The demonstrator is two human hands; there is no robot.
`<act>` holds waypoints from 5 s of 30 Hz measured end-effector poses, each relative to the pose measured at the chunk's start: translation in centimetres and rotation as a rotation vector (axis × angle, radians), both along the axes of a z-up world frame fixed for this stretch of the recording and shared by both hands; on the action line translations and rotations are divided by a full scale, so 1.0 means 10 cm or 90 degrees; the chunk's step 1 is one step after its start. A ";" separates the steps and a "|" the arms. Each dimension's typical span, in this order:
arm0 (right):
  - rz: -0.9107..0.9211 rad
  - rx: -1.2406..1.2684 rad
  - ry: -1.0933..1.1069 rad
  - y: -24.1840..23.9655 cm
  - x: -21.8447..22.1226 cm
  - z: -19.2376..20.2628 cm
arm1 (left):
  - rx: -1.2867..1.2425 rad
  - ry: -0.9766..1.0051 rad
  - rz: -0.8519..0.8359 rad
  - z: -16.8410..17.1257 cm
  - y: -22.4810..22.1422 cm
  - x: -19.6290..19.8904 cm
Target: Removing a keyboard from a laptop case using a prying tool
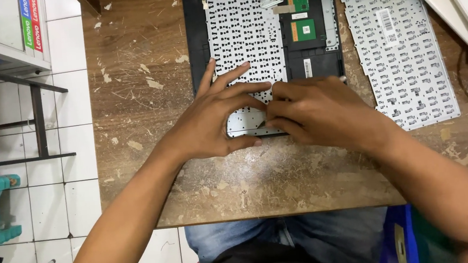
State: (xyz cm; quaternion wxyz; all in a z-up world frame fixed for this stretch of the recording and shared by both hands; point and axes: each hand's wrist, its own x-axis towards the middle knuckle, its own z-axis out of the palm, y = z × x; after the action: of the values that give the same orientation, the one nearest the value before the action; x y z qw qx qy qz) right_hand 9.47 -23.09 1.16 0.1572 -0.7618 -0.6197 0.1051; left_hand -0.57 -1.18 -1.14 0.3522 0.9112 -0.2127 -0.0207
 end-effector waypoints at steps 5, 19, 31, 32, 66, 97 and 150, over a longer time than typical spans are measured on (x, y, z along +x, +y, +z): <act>0.053 0.084 -0.139 -0.02 0.02 -0.06 | 0.007 -0.010 0.004 -0.01 0.00 0.00; 0.049 0.080 -0.151 0.00 0.02 -0.09 | 0.013 0.009 0.016 -0.01 -0.01 0.01; 0.006 0.129 -0.080 -0.05 0.09 0.04 | 0.030 0.007 0.010 0.02 -0.03 0.00; -0.016 0.031 -0.047 -0.06 0.11 0.09 | 0.028 -0.011 0.013 0.01 -0.03 0.00; -0.236 -0.226 0.372 -0.05 -0.11 0.25 | -0.049 -0.077 0.020 -0.08 -0.24 -0.06; -0.194 -0.292 0.331 -0.04 -0.02 0.28 | -0.064 -0.072 0.005 -0.08 -0.20 -0.06; -0.028 -0.174 0.054 -0.01 0.08 0.30 | -0.121 0.020 0.059 0.10 -0.16 -0.10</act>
State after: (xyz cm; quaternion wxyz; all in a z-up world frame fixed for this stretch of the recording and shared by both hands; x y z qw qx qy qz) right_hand 10.27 -23.20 4.17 0.0801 -0.7846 -0.5753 0.2168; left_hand -1.53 -2.78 -0.19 0.4408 0.8822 -0.1657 0.0016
